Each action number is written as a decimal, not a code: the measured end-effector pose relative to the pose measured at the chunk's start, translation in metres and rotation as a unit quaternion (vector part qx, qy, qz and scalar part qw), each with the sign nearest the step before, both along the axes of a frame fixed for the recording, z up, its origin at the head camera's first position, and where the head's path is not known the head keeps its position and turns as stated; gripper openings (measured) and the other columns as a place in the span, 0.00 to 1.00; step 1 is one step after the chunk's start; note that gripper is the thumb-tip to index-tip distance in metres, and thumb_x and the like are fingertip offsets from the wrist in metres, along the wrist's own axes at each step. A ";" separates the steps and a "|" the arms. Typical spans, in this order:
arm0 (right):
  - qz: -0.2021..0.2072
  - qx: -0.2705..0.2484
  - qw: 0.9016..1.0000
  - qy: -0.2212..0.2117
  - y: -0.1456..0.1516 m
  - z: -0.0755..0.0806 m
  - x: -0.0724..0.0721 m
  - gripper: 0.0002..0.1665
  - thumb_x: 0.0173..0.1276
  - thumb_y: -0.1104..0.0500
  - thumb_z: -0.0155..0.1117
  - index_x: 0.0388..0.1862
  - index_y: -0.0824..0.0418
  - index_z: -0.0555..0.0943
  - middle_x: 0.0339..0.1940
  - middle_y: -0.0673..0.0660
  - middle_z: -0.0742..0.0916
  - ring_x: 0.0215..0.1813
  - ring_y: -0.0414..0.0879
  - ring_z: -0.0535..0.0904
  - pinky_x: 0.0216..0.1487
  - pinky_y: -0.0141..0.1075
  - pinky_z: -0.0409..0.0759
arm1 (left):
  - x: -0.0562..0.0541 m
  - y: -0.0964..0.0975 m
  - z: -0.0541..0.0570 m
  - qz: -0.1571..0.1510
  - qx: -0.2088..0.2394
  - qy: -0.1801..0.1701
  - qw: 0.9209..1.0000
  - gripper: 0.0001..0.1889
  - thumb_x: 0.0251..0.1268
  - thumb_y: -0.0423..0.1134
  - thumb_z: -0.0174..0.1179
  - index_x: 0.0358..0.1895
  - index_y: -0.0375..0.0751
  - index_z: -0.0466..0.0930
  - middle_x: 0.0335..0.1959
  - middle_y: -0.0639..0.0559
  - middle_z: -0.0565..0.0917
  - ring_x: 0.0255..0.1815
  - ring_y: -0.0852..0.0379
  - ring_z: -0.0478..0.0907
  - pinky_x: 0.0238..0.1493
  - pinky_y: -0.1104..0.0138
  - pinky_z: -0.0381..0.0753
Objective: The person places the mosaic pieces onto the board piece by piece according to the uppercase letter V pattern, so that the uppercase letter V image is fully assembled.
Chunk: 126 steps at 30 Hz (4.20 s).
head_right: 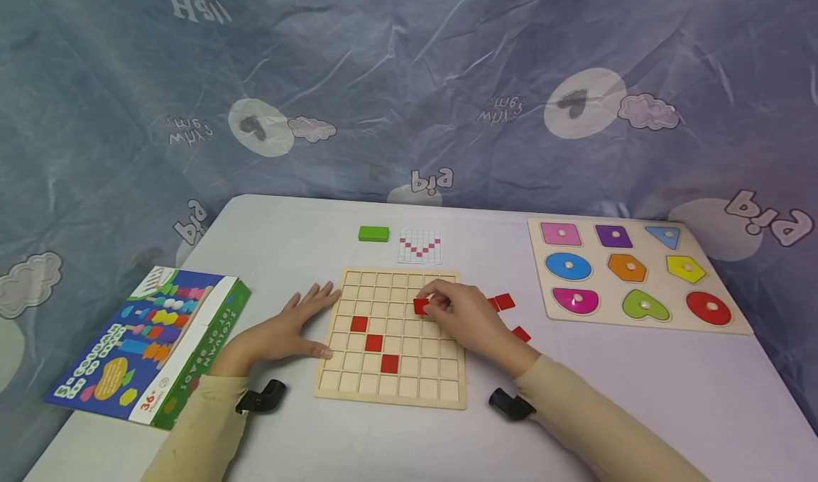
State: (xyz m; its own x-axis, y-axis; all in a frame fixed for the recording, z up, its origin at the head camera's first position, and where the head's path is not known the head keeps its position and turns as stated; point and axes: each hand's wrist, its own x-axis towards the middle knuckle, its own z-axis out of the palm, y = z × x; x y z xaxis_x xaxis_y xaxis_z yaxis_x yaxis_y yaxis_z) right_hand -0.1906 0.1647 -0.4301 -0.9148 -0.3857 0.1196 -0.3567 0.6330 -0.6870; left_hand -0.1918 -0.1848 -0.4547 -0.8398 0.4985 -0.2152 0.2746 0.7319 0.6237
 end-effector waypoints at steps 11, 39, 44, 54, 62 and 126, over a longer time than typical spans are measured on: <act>0.020 -0.011 1.000 -0.012 -0.024 0.001 -0.007 0.10 0.71 0.61 0.68 0.48 0.51 0.86 0.32 0.44 0.84 0.34 0.42 0.79 0.36 0.34 0.79 | 0.000 -0.002 0.000 -0.007 0.003 0.007 1.000 0.59 0.50 0.54 0.78 0.83 0.44 0.51 0.84 0.42 0.45 0.84 0.41 0.33 0.80 0.46 0.30; 0.081 0.019 0.996 -0.004 -0.082 -0.003 -0.026 0.09 0.72 0.61 0.64 0.48 0.52 0.86 0.29 0.43 0.83 0.30 0.39 0.76 0.37 0.35 0.78 | 0.000 -0.001 0.001 -0.005 0.001 0.006 1.000 0.58 0.50 0.55 0.78 0.82 0.45 0.52 0.84 0.43 0.46 0.84 0.42 0.34 0.80 0.45 0.30; 0.080 0.033 0.996 -0.004 -0.090 -0.003 -0.029 0.09 0.73 0.59 0.64 0.48 0.49 0.86 0.29 0.41 0.83 0.31 0.39 0.76 0.38 0.36 0.78 | 0.000 -0.002 0.000 -0.010 -0.002 0.008 1.000 0.58 0.51 0.55 0.77 0.83 0.45 0.52 0.84 0.43 0.45 0.84 0.41 0.34 0.80 0.45 0.30; 0.101 0.040 0.994 -0.008 -0.102 0.000 -0.039 0.10 0.72 0.63 0.62 0.46 0.51 0.86 0.26 0.43 0.83 0.26 0.38 0.75 0.34 0.34 0.76 | 0.000 -0.003 0.000 -0.010 0.004 0.012 1.000 0.58 0.51 0.54 0.77 0.82 0.43 0.52 0.84 0.40 0.46 0.84 0.38 0.34 0.80 0.43 0.31; 0.109 0.053 0.992 -0.030 -0.111 -0.005 -0.043 0.09 0.70 0.62 0.65 0.46 0.52 0.85 0.26 0.43 0.83 0.26 0.38 0.75 0.33 0.33 0.75 | 0.002 -0.002 0.001 -0.006 0.005 0.009 1.000 0.58 0.50 0.54 0.78 0.82 0.43 0.53 0.84 0.41 0.46 0.84 0.39 0.34 0.80 0.43 0.30; 0.110 0.063 0.992 -0.024 -0.120 -0.009 -0.040 0.12 0.69 0.59 0.70 0.51 0.56 0.85 0.41 0.51 0.82 0.43 0.42 0.75 0.48 0.36 0.77 | 0.000 0.000 0.001 -0.008 -0.002 0.003 1.000 0.58 0.50 0.54 0.78 0.82 0.45 0.52 0.84 0.43 0.45 0.84 0.41 0.33 0.80 0.44 0.29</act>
State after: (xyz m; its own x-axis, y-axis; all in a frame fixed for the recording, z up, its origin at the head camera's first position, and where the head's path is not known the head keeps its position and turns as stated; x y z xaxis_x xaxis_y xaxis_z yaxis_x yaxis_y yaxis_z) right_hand -0.2301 0.0451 -0.4391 -0.8108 -0.5851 0.0162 -0.4644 0.6263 -0.6262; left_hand -0.1922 -0.1853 -0.4537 -0.8329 0.5115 -0.2112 0.2907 0.7292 0.6195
